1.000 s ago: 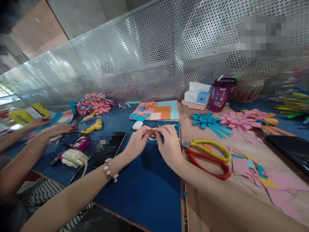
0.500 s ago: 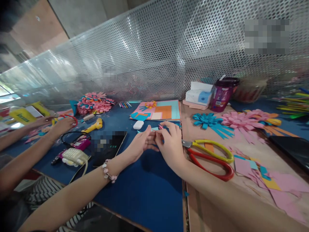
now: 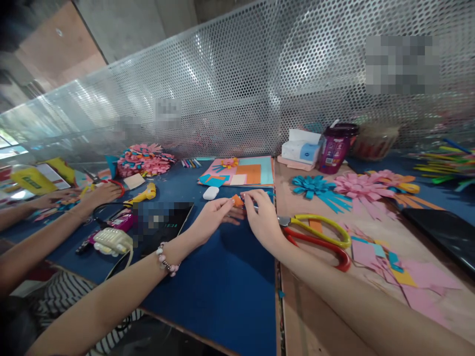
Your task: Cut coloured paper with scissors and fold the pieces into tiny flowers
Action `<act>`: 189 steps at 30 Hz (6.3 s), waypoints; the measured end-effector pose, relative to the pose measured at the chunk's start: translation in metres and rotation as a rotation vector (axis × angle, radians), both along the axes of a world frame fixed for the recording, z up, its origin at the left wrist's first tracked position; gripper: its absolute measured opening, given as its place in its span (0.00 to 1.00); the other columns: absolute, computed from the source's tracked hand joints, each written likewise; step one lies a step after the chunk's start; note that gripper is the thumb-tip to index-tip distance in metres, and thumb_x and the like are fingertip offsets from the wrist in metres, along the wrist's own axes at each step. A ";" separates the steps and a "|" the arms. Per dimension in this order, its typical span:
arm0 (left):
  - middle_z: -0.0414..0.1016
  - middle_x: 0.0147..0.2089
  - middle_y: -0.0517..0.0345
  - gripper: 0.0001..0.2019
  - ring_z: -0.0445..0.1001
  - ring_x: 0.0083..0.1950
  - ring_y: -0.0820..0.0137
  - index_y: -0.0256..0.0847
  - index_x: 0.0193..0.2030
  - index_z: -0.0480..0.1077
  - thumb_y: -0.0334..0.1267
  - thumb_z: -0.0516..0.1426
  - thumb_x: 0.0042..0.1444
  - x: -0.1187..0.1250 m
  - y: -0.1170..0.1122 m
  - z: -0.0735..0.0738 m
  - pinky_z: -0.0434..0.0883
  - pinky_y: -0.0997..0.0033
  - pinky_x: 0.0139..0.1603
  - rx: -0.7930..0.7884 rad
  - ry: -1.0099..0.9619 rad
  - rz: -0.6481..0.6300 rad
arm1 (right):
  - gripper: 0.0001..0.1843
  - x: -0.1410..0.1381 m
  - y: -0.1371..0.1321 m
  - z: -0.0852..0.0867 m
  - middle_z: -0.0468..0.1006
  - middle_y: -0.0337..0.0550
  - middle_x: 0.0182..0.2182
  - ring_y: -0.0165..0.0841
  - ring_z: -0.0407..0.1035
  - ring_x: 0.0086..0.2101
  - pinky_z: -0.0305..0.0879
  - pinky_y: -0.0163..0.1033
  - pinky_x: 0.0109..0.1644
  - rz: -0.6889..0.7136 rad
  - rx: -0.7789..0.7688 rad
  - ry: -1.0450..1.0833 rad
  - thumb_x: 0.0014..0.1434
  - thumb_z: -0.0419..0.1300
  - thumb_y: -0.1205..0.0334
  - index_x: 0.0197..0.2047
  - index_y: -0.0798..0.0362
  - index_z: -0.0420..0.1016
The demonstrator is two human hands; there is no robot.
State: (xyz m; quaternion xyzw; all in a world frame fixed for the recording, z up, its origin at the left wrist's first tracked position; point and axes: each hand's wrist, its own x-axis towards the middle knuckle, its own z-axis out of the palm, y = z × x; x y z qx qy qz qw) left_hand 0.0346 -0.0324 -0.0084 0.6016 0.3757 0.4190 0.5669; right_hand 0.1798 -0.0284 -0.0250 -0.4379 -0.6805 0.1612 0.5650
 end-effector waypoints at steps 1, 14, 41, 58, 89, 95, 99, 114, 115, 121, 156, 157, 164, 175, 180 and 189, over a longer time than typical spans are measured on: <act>0.78 0.36 0.47 0.16 0.77 0.36 0.67 0.33 0.44 0.71 0.45 0.52 0.59 0.000 0.000 0.000 0.75 0.66 0.38 -0.001 0.018 -0.021 | 0.13 0.000 0.001 0.000 0.74 0.47 0.36 0.35 0.69 0.40 0.65 0.42 0.45 0.047 -0.064 0.025 0.62 0.49 0.59 0.35 0.54 0.73; 0.78 0.42 0.44 0.14 0.78 0.36 0.68 0.34 0.42 0.71 0.43 0.55 0.57 -0.008 0.008 -0.001 0.73 0.71 0.35 -0.036 0.077 -0.030 | 0.11 0.001 0.001 0.002 0.77 0.42 0.30 0.33 0.69 0.32 0.66 0.40 0.38 0.143 -0.274 0.194 0.53 0.57 0.54 0.30 0.53 0.74; 0.76 0.38 0.51 0.10 0.77 0.35 0.70 0.36 0.37 0.72 0.40 0.56 0.54 -0.012 0.012 0.000 0.69 0.75 0.32 0.056 0.170 0.052 | 0.12 0.003 0.000 -0.001 0.74 0.42 0.29 0.33 0.68 0.31 0.63 0.39 0.34 0.090 -0.177 0.048 0.55 0.56 0.55 0.28 0.53 0.76; 0.76 0.31 0.52 0.10 0.74 0.34 0.70 0.35 0.31 0.73 0.40 0.55 0.53 -0.011 0.008 0.003 0.69 0.73 0.34 0.173 0.206 0.044 | 0.08 -0.001 -0.007 0.003 0.69 0.41 0.28 0.31 0.63 0.28 0.60 0.38 0.33 0.034 0.008 -0.085 0.56 0.55 0.62 0.28 0.53 0.71; 0.78 0.32 0.50 0.14 0.76 0.35 0.68 0.34 0.36 0.75 0.43 0.54 0.55 -0.012 0.010 0.001 0.70 0.72 0.34 0.196 0.232 0.112 | 0.11 0.002 0.000 0.000 0.71 0.41 0.28 0.31 0.62 0.28 0.57 0.37 0.32 0.111 -0.121 -0.019 0.58 0.54 0.60 0.31 0.54 0.75; 0.78 0.31 0.51 0.14 0.76 0.34 0.68 0.34 0.34 0.75 0.44 0.54 0.55 -0.012 0.010 0.000 0.70 0.72 0.34 0.179 0.223 0.118 | 0.09 0.002 0.001 -0.004 0.70 0.41 0.30 0.30 0.63 0.29 0.59 0.37 0.32 0.138 -0.067 -0.032 0.58 0.54 0.62 0.32 0.54 0.75; 0.78 0.31 0.51 0.13 0.76 0.34 0.68 0.34 0.32 0.74 0.42 0.54 0.54 -0.010 0.009 0.001 0.69 0.72 0.33 0.158 0.241 0.134 | 0.09 0.003 0.000 -0.005 0.69 0.41 0.29 0.31 0.63 0.29 0.59 0.37 0.32 0.132 -0.049 -0.062 0.58 0.54 0.63 0.32 0.53 0.75; 0.77 0.30 0.54 0.11 0.76 0.33 0.68 0.37 0.31 0.73 0.41 0.53 0.54 -0.008 0.005 0.002 0.70 0.72 0.34 0.199 0.248 0.057 | 0.07 0.006 -0.007 -0.003 0.69 0.41 0.30 0.30 0.62 0.28 0.60 0.36 0.31 0.096 0.002 -0.173 0.59 0.55 0.64 0.32 0.54 0.73; 0.77 0.30 0.53 0.11 0.76 0.33 0.68 0.37 0.31 0.73 0.41 0.53 0.55 -0.008 0.005 0.001 0.70 0.72 0.34 0.201 0.245 0.046 | 0.07 0.007 -0.008 -0.002 0.69 0.42 0.30 0.30 0.62 0.28 0.60 0.37 0.32 0.096 0.007 -0.170 0.59 0.54 0.64 0.32 0.54 0.73; 0.78 0.30 0.54 0.12 0.76 0.33 0.67 0.37 0.30 0.73 0.41 0.52 0.56 -0.007 0.004 -0.003 0.70 0.71 0.33 0.151 0.197 0.014 | 0.08 0.006 -0.012 0.000 0.71 0.45 0.32 0.32 0.66 0.30 0.64 0.38 0.34 0.080 0.101 -0.202 0.59 0.54 0.65 0.32 0.54 0.73; 0.78 0.37 0.48 0.14 0.76 0.39 0.68 0.34 0.39 0.73 0.43 0.53 0.58 -0.003 0.001 0.001 0.70 0.70 0.39 0.121 0.198 -0.166 | 0.12 0.025 -0.013 0.007 0.68 0.39 0.26 0.31 0.64 0.28 0.59 0.37 0.33 0.105 -0.062 -0.327 0.63 0.47 0.60 0.28 0.51 0.63; 0.78 0.37 0.48 0.14 0.76 0.39 0.68 0.34 0.39 0.73 0.43 0.53 0.58 -0.004 0.000 0.001 0.70 0.70 0.40 0.111 0.193 -0.200 | 0.13 0.025 -0.012 0.009 0.66 0.37 0.24 0.30 0.63 0.27 0.58 0.37 0.32 0.150 -0.124 -0.309 0.63 0.47 0.59 0.27 0.51 0.61; 0.77 0.37 0.47 0.15 0.75 0.37 0.70 0.33 0.38 0.70 0.45 0.53 0.58 -0.007 -0.001 0.000 0.70 0.70 0.41 0.032 0.166 -0.358 | 0.16 0.029 -0.010 0.012 0.61 0.34 0.21 0.28 0.59 0.25 0.55 0.34 0.29 0.377 -0.289 -0.321 0.63 0.45 0.60 0.24 0.52 0.57; 0.78 0.35 0.48 0.11 0.75 0.35 0.70 0.35 0.35 0.73 0.42 0.56 0.55 -0.013 -0.003 0.016 0.70 0.72 0.36 -0.026 0.206 -0.466 | 0.16 0.021 -0.026 0.009 0.67 0.34 0.20 0.28 0.62 0.24 0.56 0.34 0.30 0.430 -0.253 -0.246 0.64 0.43 0.62 0.24 0.51 0.56; 0.79 0.34 0.48 0.12 0.76 0.34 0.69 0.34 0.35 0.74 0.44 0.58 0.53 -0.017 -0.005 0.024 0.71 0.69 0.38 -0.089 0.256 -0.551 | 0.19 0.022 -0.031 0.010 0.63 0.34 0.20 0.28 0.59 0.24 0.54 0.34 0.29 0.436 -0.275 -0.253 0.64 0.45 0.56 0.22 0.52 0.57; 0.78 0.30 0.51 0.11 0.78 0.34 0.68 0.36 0.33 0.70 0.44 0.58 0.53 -0.020 -0.004 0.026 0.73 0.68 0.40 -0.152 0.240 -0.632 | 0.15 0.018 -0.047 0.010 0.62 0.36 0.22 0.27 0.59 0.23 0.53 0.34 0.26 0.399 -0.157 -0.393 0.65 0.44 0.62 0.25 0.51 0.56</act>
